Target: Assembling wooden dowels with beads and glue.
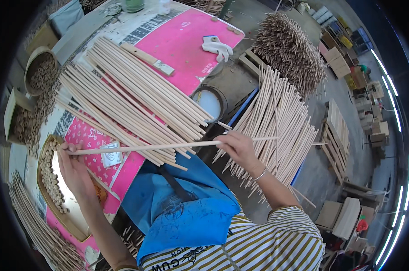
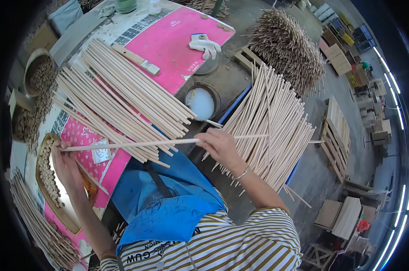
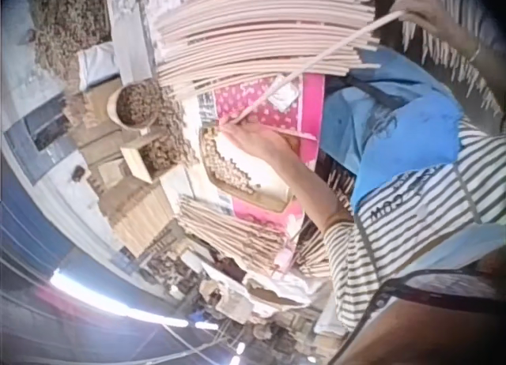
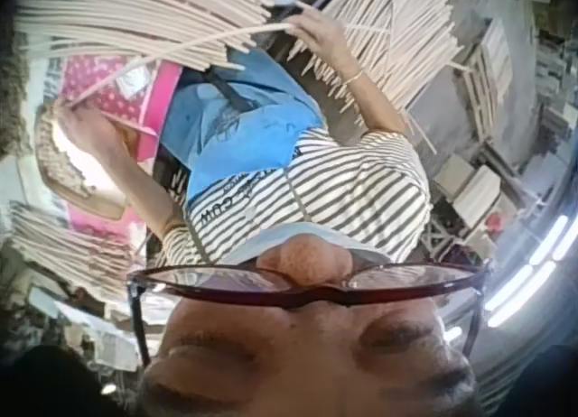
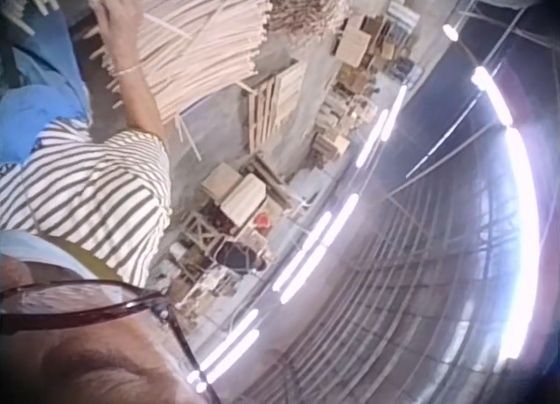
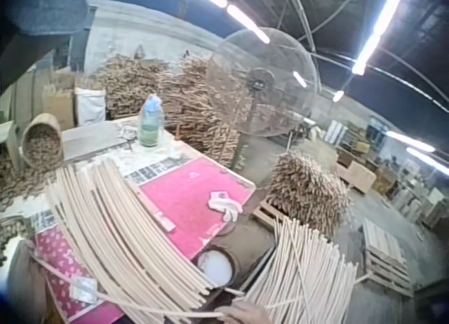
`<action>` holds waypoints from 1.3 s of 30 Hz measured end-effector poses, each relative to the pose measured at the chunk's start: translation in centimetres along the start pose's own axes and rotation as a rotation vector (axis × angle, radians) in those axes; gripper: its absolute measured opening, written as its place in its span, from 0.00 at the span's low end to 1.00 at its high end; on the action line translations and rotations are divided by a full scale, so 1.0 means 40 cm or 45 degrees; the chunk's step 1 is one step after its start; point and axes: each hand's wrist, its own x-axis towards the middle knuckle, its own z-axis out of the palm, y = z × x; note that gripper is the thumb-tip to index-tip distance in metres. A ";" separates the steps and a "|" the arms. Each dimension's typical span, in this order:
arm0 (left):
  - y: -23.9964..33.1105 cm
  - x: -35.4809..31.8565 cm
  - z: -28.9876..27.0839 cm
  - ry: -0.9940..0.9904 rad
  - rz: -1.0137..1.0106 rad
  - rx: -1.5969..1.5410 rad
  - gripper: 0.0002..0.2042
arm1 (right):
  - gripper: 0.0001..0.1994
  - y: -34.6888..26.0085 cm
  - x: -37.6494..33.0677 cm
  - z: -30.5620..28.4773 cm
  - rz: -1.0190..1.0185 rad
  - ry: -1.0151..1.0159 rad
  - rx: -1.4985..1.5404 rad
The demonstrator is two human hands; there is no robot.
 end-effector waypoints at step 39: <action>-0.140 -0.199 0.237 -0.304 -0.474 0.585 0.22 | 0.21 0.673 -0.770 -0.027 1.832 1.072 -0.804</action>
